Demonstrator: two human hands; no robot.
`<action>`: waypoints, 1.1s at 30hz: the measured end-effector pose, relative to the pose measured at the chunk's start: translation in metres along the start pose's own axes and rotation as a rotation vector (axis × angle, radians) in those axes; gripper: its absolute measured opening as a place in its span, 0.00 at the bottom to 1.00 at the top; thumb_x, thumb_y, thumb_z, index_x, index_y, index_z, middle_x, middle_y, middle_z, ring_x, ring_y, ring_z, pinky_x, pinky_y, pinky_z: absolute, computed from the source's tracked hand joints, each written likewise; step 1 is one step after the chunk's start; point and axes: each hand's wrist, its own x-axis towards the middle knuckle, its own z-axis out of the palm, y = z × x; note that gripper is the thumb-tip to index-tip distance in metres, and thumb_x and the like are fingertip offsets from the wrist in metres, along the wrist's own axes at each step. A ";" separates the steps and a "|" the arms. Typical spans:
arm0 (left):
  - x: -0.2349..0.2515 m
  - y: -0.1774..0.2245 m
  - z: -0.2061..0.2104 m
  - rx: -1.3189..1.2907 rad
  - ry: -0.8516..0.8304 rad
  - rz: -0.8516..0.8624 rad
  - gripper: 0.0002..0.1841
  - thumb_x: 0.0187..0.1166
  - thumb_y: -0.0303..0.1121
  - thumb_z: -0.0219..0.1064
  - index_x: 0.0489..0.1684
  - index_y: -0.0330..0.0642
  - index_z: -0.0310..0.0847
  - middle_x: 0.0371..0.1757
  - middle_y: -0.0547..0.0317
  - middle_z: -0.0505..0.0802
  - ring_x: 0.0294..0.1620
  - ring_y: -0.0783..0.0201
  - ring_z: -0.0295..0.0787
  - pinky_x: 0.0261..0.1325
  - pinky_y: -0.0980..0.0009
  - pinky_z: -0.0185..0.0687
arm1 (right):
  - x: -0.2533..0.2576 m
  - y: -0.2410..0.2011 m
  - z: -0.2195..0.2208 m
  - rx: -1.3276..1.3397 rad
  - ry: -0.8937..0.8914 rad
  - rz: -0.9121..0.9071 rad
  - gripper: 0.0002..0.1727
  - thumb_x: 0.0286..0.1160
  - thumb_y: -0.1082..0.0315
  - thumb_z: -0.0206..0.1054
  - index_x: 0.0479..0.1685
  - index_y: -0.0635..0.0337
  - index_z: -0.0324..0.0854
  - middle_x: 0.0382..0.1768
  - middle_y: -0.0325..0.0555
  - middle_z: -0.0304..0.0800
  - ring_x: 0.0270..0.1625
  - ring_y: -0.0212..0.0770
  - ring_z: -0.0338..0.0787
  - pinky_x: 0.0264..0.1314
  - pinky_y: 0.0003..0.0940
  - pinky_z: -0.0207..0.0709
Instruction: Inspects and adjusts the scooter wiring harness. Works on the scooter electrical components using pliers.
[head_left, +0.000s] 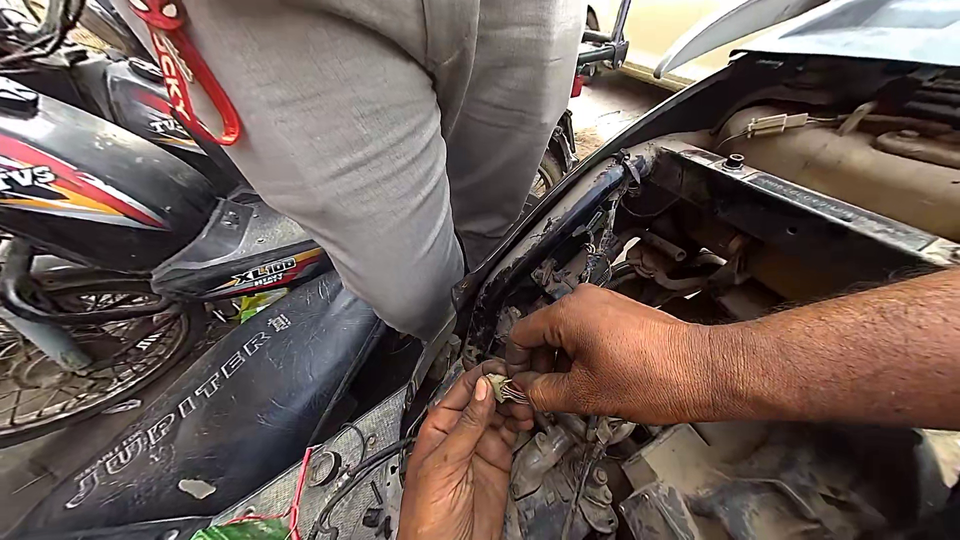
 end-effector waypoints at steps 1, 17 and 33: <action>-0.001 -0.001 0.001 -0.034 0.006 -0.008 0.16 0.92 0.28 0.50 0.64 0.26 0.78 0.48 0.31 0.89 0.42 0.50 0.93 0.53 0.54 0.91 | -0.001 0.000 0.002 -0.001 0.022 -0.013 0.07 0.78 0.52 0.72 0.35 0.40 0.89 0.24 0.22 0.86 0.26 0.22 0.83 0.28 0.30 0.78; -0.003 -0.009 0.001 -0.183 0.000 -0.074 0.17 0.93 0.30 0.48 0.65 0.27 0.76 0.50 0.31 0.89 0.46 0.48 0.93 0.56 0.52 0.89 | -0.006 -0.002 0.003 -0.160 0.038 -0.054 0.09 0.80 0.50 0.67 0.34 0.39 0.85 0.20 0.22 0.80 0.23 0.23 0.80 0.22 0.30 0.73; -0.007 -0.009 0.007 -0.193 0.050 -0.091 0.15 0.93 0.31 0.49 0.66 0.33 0.74 0.51 0.34 0.89 0.45 0.49 0.93 0.53 0.54 0.90 | -0.004 0.002 0.004 -0.290 0.142 -0.223 0.09 0.75 0.54 0.70 0.27 0.40 0.83 0.17 0.26 0.73 0.21 0.28 0.75 0.21 0.34 0.64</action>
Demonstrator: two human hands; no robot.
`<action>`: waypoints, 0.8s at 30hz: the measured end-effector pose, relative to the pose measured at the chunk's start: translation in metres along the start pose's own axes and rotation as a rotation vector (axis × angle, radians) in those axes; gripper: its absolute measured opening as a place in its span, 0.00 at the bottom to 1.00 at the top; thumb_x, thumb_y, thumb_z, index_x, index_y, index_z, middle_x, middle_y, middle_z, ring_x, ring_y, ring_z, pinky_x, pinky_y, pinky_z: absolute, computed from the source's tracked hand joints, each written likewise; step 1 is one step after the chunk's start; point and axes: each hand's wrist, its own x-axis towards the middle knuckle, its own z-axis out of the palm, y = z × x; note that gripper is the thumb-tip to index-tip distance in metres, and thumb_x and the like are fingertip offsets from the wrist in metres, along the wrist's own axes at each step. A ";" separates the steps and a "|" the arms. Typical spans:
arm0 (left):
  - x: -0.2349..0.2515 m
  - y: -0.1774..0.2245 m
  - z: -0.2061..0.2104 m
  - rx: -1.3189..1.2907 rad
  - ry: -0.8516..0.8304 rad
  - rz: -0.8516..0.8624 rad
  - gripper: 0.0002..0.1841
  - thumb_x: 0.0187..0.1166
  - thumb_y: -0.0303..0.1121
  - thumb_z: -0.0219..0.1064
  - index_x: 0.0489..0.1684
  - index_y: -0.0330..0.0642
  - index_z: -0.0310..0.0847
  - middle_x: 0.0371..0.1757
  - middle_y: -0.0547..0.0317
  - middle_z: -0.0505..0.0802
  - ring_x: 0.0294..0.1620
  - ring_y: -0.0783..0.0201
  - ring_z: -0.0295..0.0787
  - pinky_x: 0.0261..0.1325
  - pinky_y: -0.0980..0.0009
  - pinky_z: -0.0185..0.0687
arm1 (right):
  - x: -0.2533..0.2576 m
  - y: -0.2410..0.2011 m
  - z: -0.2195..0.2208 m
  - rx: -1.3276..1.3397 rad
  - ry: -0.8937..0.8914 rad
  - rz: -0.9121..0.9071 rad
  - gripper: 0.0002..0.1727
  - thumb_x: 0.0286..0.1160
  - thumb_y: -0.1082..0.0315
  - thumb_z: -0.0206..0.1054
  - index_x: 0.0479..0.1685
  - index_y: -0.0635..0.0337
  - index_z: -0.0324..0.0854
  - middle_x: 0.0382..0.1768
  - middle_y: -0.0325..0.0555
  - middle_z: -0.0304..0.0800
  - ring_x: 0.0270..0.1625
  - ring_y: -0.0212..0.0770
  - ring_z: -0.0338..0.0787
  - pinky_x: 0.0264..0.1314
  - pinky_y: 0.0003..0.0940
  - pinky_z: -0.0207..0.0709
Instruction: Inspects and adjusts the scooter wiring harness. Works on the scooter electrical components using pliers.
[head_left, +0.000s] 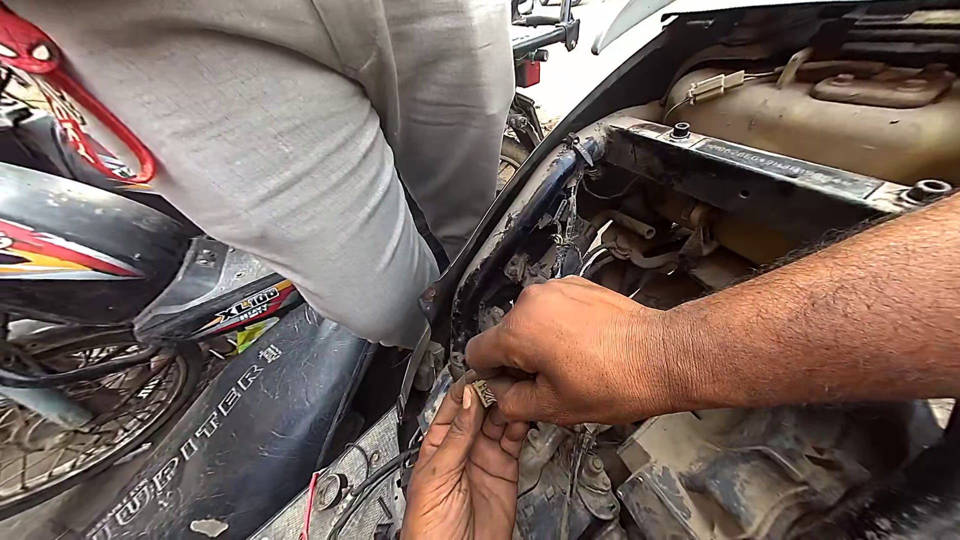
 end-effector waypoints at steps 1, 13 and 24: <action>0.000 0.000 0.000 0.006 0.009 0.007 0.14 0.93 0.30 0.50 0.66 0.32 0.74 0.51 0.34 0.89 0.45 0.49 0.93 0.54 0.54 0.91 | 0.000 0.001 0.001 0.000 0.004 0.000 0.09 0.75 0.54 0.69 0.27 0.40 0.83 0.17 0.25 0.73 0.21 0.28 0.75 0.21 0.33 0.64; -0.001 -0.007 0.004 0.445 0.059 0.234 0.13 0.88 0.24 0.57 0.61 0.24 0.79 0.48 0.31 0.89 0.41 0.48 0.94 0.53 0.52 0.92 | -0.008 0.000 0.018 0.051 0.037 0.052 0.11 0.74 0.57 0.71 0.23 0.40 0.81 0.15 0.23 0.73 0.19 0.25 0.74 0.18 0.30 0.66; 0.005 0.019 -0.006 0.271 -0.091 0.178 0.14 0.91 0.28 0.52 0.65 0.27 0.75 0.53 0.30 0.87 0.51 0.46 0.91 0.62 0.51 0.87 | 0.011 0.010 -0.008 0.437 -0.162 0.164 0.10 0.75 0.52 0.75 0.35 0.45 0.90 0.25 0.26 0.88 0.27 0.23 0.85 0.27 0.26 0.79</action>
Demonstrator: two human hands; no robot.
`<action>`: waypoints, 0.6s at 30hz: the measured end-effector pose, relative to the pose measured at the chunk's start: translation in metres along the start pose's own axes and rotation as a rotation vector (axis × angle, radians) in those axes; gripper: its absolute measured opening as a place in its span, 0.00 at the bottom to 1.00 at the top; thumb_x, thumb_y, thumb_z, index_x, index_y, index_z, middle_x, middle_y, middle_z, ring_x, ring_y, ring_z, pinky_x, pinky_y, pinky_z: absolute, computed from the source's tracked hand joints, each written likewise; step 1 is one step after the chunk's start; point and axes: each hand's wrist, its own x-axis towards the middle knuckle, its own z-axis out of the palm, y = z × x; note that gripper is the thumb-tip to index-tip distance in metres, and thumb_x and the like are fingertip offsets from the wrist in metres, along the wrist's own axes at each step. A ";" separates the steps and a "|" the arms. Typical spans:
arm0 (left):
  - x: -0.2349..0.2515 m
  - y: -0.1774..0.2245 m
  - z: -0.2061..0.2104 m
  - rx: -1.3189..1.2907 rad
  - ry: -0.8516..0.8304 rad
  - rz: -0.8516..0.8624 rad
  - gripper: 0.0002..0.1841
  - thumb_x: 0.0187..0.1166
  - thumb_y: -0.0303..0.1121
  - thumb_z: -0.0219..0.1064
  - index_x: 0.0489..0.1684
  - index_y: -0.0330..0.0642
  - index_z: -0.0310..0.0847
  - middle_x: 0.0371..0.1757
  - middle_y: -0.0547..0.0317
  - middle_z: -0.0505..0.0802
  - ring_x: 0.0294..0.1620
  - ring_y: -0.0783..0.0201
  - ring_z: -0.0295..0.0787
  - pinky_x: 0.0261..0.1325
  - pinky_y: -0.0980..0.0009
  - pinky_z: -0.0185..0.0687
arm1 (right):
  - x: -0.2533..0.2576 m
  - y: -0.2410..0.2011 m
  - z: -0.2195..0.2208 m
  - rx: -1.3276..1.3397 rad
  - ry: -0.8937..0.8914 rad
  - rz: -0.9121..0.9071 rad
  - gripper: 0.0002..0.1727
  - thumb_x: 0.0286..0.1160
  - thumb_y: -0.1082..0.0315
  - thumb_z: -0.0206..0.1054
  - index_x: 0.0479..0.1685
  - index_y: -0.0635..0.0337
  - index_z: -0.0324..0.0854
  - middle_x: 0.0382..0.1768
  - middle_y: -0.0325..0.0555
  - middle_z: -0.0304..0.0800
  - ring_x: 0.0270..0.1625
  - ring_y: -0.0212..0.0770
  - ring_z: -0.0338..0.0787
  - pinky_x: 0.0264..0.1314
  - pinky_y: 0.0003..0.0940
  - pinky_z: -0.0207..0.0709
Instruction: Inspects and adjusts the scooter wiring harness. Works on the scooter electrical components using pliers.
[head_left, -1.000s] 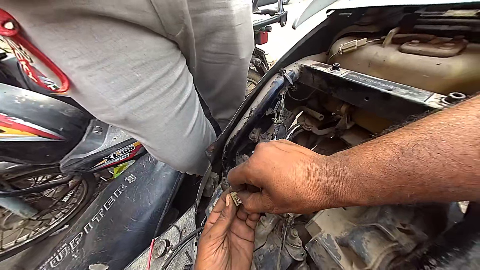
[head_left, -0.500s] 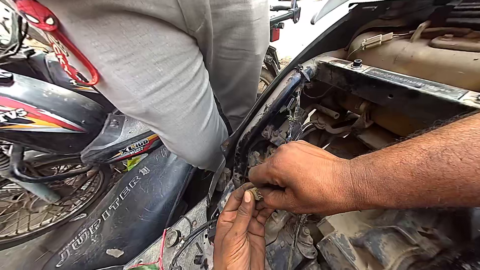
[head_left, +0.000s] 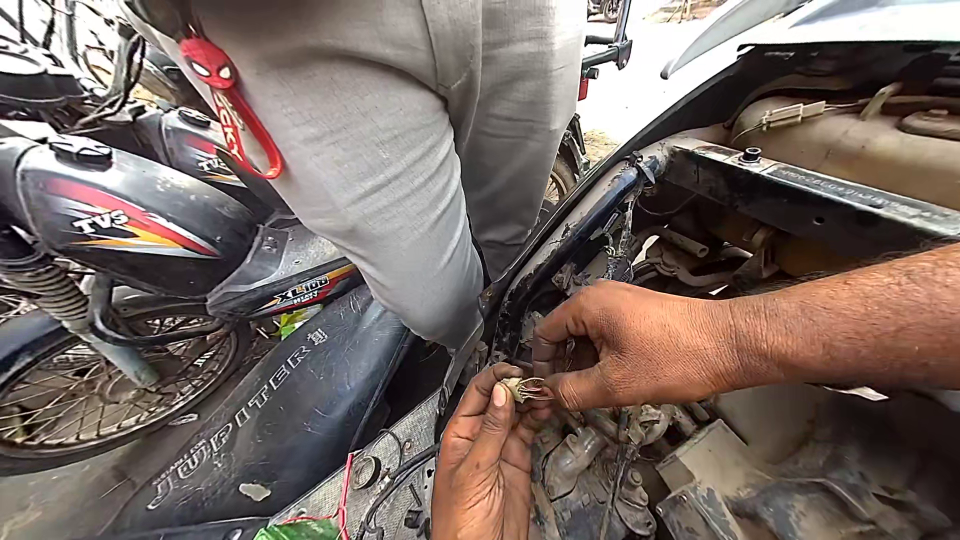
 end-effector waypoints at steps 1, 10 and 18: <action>0.000 0.000 -0.001 -0.004 -0.008 0.002 0.14 0.91 0.28 0.52 0.65 0.27 0.75 0.54 0.29 0.87 0.52 0.46 0.91 0.63 0.51 0.87 | 0.000 0.000 0.000 -0.003 -0.001 -0.007 0.10 0.74 0.52 0.76 0.34 0.45 0.90 0.24 0.26 0.88 0.26 0.23 0.84 0.27 0.26 0.79; 0.002 -0.001 -0.001 0.041 -0.031 0.008 0.14 0.91 0.27 0.53 0.64 0.27 0.76 0.54 0.31 0.87 0.51 0.47 0.91 0.63 0.52 0.87 | -0.002 0.001 -0.001 0.288 -0.010 0.145 0.07 0.78 0.60 0.75 0.38 0.51 0.92 0.26 0.35 0.93 0.24 0.31 0.89 0.27 0.28 0.85; 0.001 -0.003 -0.002 -0.026 -0.031 -0.074 0.14 0.92 0.30 0.51 0.63 0.28 0.76 0.49 0.33 0.88 0.46 0.50 0.92 0.57 0.53 0.88 | -0.001 -0.004 -0.002 0.134 -0.031 0.173 0.11 0.72 0.54 0.78 0.31 0.50 0.87 0.24 0.32 0.87 0.24 0.28 0.84 0.24 0.28 0.79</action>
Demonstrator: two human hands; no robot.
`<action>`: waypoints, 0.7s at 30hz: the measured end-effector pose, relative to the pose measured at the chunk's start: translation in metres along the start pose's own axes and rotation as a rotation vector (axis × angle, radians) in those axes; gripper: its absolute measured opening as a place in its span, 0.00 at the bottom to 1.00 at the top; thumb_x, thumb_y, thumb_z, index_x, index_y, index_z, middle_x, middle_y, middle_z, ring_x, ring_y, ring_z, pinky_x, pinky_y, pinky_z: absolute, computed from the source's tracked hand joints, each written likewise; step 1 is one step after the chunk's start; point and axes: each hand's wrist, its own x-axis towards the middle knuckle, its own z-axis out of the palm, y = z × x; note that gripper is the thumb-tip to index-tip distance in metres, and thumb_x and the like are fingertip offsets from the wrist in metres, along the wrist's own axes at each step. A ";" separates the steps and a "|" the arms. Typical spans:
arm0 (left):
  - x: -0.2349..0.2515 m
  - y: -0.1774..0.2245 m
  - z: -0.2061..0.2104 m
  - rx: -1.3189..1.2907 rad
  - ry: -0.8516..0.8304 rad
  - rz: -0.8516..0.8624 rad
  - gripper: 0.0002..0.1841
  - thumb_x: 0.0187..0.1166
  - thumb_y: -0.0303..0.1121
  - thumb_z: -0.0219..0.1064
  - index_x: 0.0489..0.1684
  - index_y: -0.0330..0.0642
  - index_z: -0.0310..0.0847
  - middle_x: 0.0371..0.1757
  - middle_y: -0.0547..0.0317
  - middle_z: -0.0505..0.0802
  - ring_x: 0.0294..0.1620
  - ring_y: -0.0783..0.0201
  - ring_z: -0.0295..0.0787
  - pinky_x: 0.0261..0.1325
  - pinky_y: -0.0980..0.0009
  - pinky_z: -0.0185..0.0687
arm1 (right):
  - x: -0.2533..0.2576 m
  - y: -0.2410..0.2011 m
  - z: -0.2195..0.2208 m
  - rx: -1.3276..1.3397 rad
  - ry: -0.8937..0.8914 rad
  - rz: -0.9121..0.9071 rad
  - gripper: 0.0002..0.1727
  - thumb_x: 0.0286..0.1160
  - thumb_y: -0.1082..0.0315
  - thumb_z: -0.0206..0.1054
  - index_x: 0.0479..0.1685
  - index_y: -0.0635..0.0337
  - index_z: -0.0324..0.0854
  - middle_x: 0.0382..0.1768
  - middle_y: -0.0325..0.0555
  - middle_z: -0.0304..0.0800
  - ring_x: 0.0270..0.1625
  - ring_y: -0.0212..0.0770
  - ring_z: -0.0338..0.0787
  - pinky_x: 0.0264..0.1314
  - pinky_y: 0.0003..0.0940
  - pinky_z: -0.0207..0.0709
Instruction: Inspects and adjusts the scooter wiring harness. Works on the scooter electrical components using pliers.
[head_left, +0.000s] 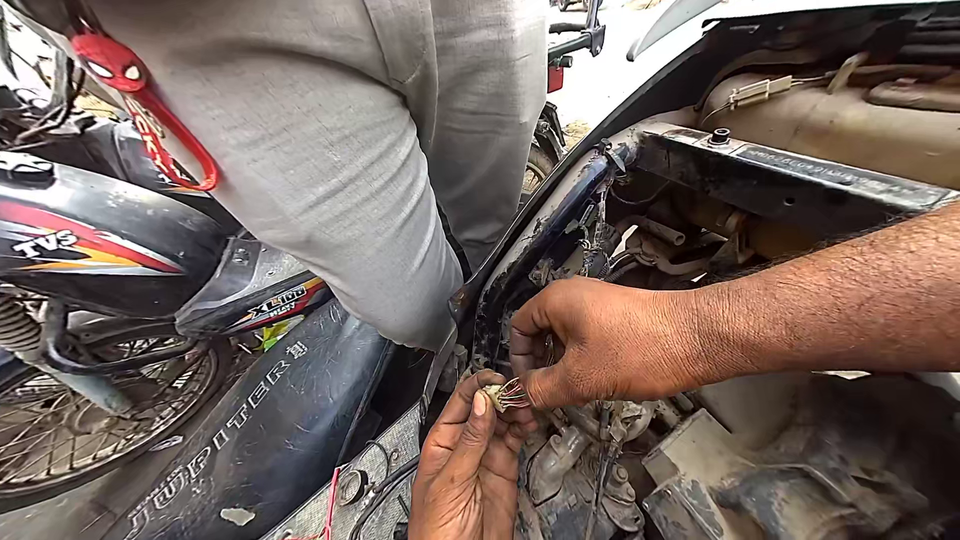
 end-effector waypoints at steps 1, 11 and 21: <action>0.000 -0.001 -0.001 -0.020 -0.002 -0.012 0.14 0.92 0.30 0.51 0.63 0.28 0.76 0.49 0.33 0.88 0.45 0.50 0.92 0.57 0.53 0.89 | -0.001 -0.001 0.001 -0.026 -0.005 0.004 0.12 0.73 0.54 0.78 0.31 0.49 0.88 0.24 0.32 0.87 0.25 0.28 0.84 0.24 0.28 0.78; -0.001 -0.009 0.001 -0.203 -0.038 -0.078 0.15 0.92 0.31 0.51 0.63 0.30 0.77 0.47 0.37 0.88 0.43 0.51 0.89 0.53 0.55 0.87 | -0.003 -0.004 0.002 0.163 -0.088 -0.003 0.15 0.84 0.57 0.70 0.37 0.60 0.88 0.24 0.39 0.89 0.24 0.29 0.86 0.27 0.26 0.82; -0.002 -0.012 0.003 -0.248 -0.032 -0.098 0.15 0.93 0.32 0.49 0.62 0.30 0.75 0.45 0.39 0.88 0.43 0.51 0.89 0.54 0.54 0.87 | -0.004 -0.006 0.001 0.118 -0.094 0.042 0.14 0.82 0.55 0.71 0.37 0.57 0.89 0.24 0.38 0.89 0.24 0.30 0.86 0.27 0.28 0.81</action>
